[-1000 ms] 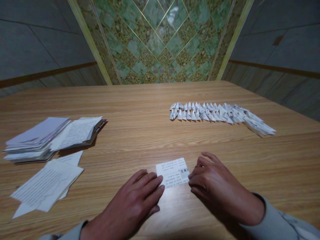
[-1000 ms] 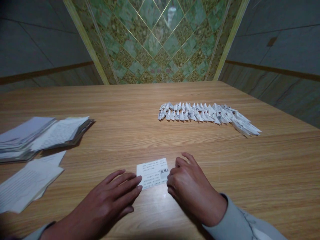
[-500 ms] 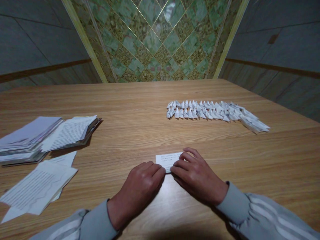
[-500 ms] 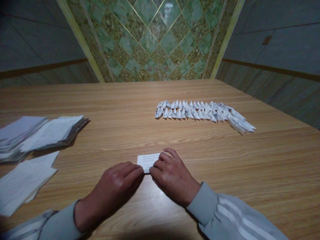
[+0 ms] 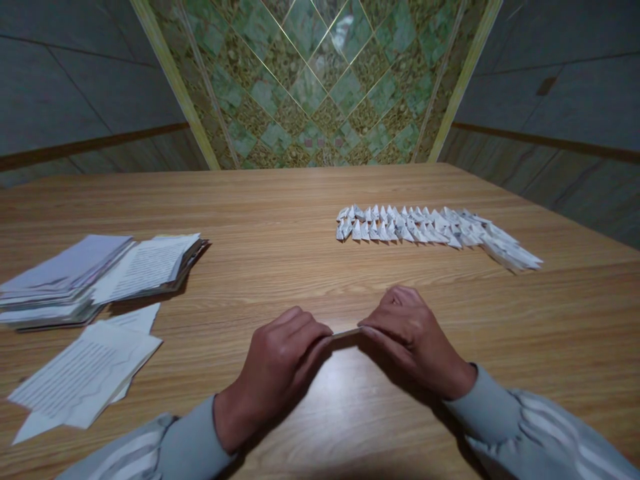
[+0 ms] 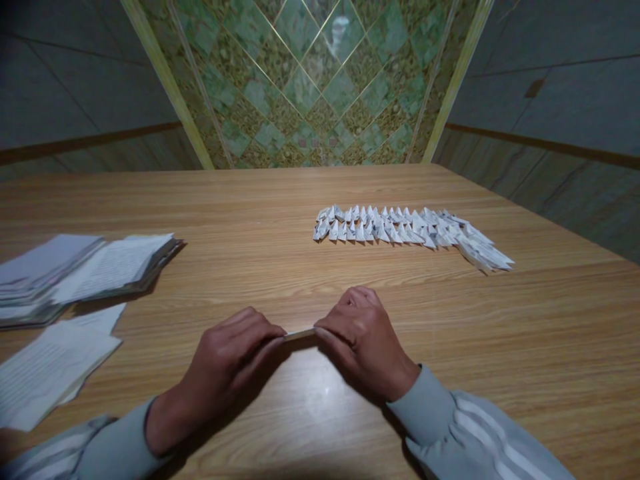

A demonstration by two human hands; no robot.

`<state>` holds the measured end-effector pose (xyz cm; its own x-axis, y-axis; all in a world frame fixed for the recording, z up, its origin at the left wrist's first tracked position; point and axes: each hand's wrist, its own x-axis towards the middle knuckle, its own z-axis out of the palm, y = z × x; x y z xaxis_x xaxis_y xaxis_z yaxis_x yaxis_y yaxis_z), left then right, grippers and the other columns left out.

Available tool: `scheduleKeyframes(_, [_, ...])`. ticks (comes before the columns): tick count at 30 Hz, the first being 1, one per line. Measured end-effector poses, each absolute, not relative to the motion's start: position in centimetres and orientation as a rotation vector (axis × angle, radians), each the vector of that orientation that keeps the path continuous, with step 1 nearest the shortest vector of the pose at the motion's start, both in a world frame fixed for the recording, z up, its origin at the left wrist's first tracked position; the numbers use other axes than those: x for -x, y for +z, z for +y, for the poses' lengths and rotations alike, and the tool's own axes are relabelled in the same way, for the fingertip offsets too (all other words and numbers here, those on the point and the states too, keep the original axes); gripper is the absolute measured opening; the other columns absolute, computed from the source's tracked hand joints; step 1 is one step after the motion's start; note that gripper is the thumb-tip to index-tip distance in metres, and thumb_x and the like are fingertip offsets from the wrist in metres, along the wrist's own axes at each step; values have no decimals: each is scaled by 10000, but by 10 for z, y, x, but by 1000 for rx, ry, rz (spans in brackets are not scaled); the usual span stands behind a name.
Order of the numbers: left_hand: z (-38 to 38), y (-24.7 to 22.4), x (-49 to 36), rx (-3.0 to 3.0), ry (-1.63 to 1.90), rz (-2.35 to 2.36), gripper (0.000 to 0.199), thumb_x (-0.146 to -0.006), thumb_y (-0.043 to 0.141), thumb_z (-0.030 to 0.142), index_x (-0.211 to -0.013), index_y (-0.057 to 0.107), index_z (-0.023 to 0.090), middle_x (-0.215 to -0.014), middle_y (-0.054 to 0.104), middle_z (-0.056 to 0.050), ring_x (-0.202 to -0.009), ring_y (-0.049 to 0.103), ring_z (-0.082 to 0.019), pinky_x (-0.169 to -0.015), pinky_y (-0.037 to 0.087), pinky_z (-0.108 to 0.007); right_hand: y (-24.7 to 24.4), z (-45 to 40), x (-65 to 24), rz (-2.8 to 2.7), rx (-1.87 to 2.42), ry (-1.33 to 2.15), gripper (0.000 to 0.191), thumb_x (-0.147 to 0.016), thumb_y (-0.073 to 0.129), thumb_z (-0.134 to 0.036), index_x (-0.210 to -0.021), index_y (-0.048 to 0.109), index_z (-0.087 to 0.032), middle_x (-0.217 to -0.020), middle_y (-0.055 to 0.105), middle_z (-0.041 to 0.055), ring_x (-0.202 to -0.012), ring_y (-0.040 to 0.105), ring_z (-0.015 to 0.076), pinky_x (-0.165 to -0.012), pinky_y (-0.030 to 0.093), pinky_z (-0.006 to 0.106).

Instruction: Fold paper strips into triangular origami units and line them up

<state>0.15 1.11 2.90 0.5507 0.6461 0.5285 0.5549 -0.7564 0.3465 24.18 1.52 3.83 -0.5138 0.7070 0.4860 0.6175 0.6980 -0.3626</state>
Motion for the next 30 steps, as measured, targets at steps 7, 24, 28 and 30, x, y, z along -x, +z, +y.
scheduleKeyframes(7, [15,37,-2,-1602,1025,1173,196,-912,604,285,-807,680,139,-702,683,-36,-612,608,-149,-555,457,-243,39,28,-269,-1703,1254,645,353,-963,538,-447,-813,723,-187,-807,724,69,-798,661,223,-712,510,350])
scheduleKeyframes(24, [-2,20,-2,-2828,705,957,206,-992,491,172,-1104,662,200,-1052,717,-72,-915,612,-226,-763,463,-365,31,16,-248,-2517,815,311,115,-895,563,-145,-828,635,-204,-821,706,31,-905,549,208,-950,356,418])
scheduleKeyframes(28, [-10,15,2,-2852,540,924,242,-1013,459,210,-1189,624,193,-1140,709,-68,-999,608,-240,-864,464,-405,30,17,-252,-2587,879,417,116,-888,585,-134,-826,652,-205,-809,683,25,-902,561,192,-931,368,381])
scheduleKeyframes(30, [-11,14,5,-2845,503,927,251,-1002,489,229,-1220,609,195,-1206,689,-70,-1051,594,-254,-920,449,-431,30,19,-254,-2558,917,505,98,-893,610,-143,-836,667,-199,-824,673,24,-891,565,181,-907,375,360])
